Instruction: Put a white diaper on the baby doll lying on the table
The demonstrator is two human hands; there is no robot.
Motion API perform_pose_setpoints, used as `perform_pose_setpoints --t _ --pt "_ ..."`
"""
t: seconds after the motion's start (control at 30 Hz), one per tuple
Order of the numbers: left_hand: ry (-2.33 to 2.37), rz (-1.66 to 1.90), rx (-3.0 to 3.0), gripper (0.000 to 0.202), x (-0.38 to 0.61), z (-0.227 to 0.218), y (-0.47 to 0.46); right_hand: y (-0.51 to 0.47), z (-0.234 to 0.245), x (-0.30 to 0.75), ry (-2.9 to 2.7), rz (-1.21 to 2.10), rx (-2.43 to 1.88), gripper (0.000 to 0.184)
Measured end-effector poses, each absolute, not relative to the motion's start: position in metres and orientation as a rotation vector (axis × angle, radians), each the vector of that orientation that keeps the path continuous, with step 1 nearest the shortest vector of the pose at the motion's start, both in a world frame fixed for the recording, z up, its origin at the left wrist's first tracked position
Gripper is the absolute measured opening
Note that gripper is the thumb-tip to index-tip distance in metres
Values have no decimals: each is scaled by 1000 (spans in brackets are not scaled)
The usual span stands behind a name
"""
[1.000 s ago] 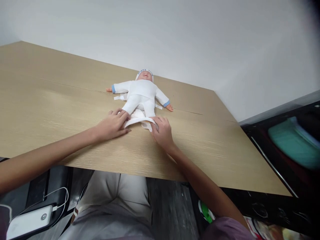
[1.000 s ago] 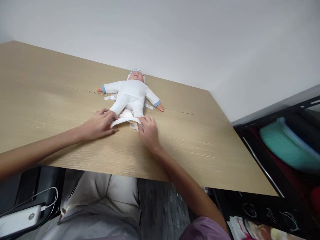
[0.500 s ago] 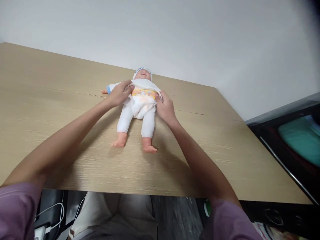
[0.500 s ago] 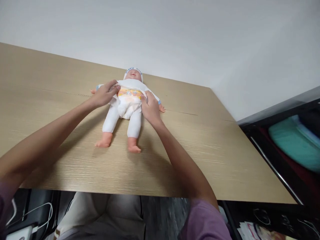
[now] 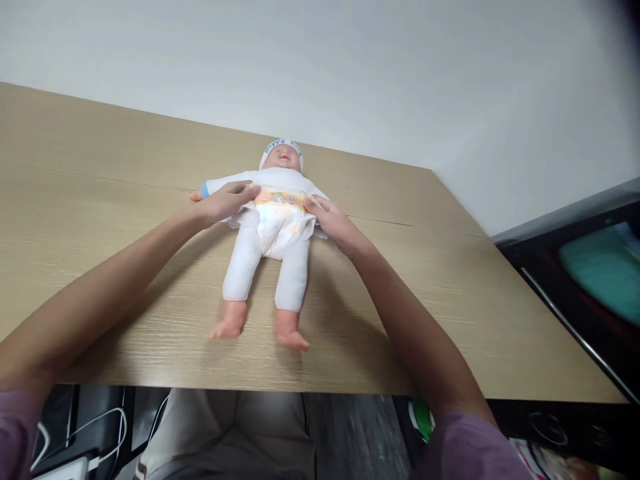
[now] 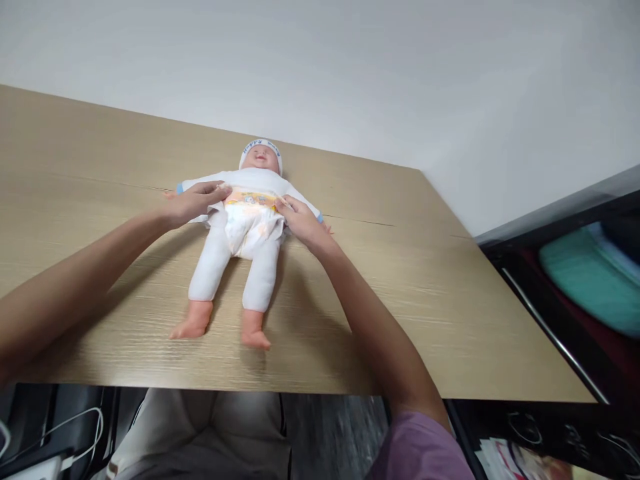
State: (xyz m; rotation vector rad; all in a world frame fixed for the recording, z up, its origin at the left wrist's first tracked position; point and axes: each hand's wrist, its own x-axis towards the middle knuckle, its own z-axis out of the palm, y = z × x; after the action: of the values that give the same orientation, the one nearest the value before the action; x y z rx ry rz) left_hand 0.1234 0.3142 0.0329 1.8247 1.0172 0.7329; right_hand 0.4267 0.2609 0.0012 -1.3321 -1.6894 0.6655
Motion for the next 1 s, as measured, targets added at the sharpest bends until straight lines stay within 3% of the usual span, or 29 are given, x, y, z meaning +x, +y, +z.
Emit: perform_pose_setpoints --t 0.1,0.2,0.33,0.47,0.57,0.77,1.0 --pt "1255 761 1866 48 121 42 320 251 8 435 -1625 731 -1316 61" --pt "1399 943 1940 33 123 56 321 239 8 444 -1497 531 -1400 55" --pt "1259 1174 2228 22 143 78 292 211 -13 454 -1506 335 -1524 42" --pt "839 983 2619 28 183 81 260 194 -37 456 -1645 139 -1612 28" --pt "795 775 2776 33 209 67 253 196 -43 456 -1677 71 -1700 22" --pt "918 729 2868 46 221 46 256 205 -40 456 -1535 262 -1924 36" --pt "1029 748 2879 63 218 43 255 203 -34 455 -1502 282 -1984 36"
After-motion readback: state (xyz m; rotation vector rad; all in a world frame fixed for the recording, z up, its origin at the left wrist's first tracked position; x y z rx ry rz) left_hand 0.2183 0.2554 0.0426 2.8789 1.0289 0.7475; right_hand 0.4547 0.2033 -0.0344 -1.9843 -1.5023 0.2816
